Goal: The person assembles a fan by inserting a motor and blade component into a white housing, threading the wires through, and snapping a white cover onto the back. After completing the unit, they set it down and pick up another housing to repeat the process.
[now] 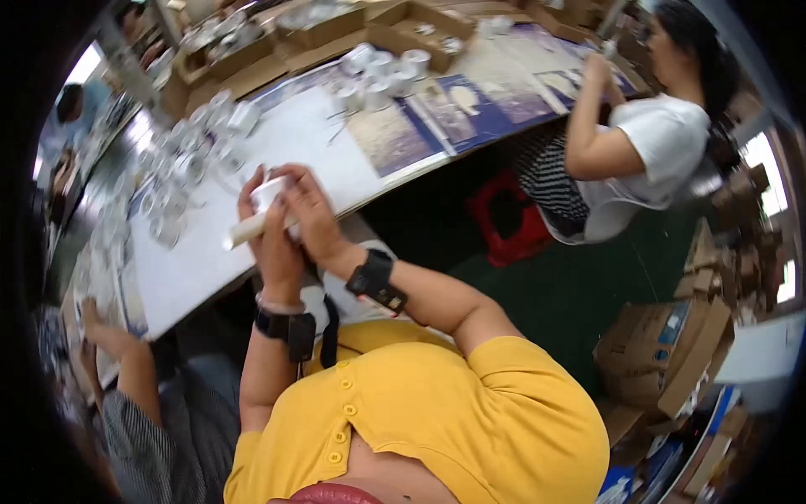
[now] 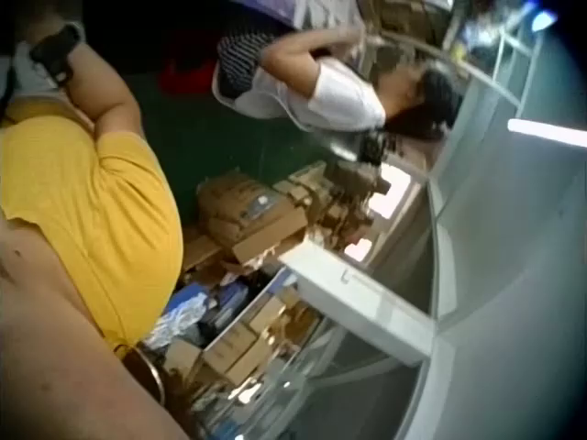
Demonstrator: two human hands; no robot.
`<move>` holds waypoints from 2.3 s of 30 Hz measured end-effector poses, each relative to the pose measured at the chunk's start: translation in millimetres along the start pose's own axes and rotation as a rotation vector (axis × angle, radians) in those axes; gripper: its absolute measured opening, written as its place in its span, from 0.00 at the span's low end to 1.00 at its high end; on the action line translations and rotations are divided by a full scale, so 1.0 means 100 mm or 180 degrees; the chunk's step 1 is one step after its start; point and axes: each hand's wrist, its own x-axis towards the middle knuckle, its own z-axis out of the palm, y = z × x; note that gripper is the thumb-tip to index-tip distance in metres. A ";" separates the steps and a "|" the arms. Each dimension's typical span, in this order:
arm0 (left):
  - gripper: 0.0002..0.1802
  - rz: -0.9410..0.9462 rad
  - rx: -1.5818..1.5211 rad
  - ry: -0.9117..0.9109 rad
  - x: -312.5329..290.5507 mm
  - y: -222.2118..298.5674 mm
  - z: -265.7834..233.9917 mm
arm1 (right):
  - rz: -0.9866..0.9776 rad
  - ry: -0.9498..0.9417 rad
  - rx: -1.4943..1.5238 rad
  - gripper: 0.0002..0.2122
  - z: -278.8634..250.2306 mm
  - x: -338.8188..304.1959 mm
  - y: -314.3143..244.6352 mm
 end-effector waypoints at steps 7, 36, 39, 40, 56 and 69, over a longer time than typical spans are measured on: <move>0.22 0.0171 -0.0513 0.0548 0.13 -0.44 -0.11 | 0.0019 0.0087 0.0433 0.05 0.00 0.17 0.18; 0.24 -0.0205 -0.0489 0.0502 0.10 -0.18 -0.08 | 0.0986 0.0394 0.1250 0.07 0.16 0.26 0.13; 0.22 -0.0012 -0.0269 0.0415 0.12 -0.15 -0.04 | 0.0918 0.0440 0.1227 0.07 0.19 0.29 0.11; 0.21 -0.0042 -0.0353 0.0442 0.14 -0.11 -0.05 | 0.0951 0.0395 0.1262 0.07 0.21 0.30 0.10; 0.14 -0.0344 -0.1123 0.0076 0.16 -0.01 -0.16 | 0.0716 -0.0116 0.0701 0.12 0.06 0.24 -0.04; 0.13 -0.0057 -0.1381 -0.0274 0.13 -0.01 -0.20 | 0.0813 -0.0148 0.0700 0.08 0.11 0.20 -0.08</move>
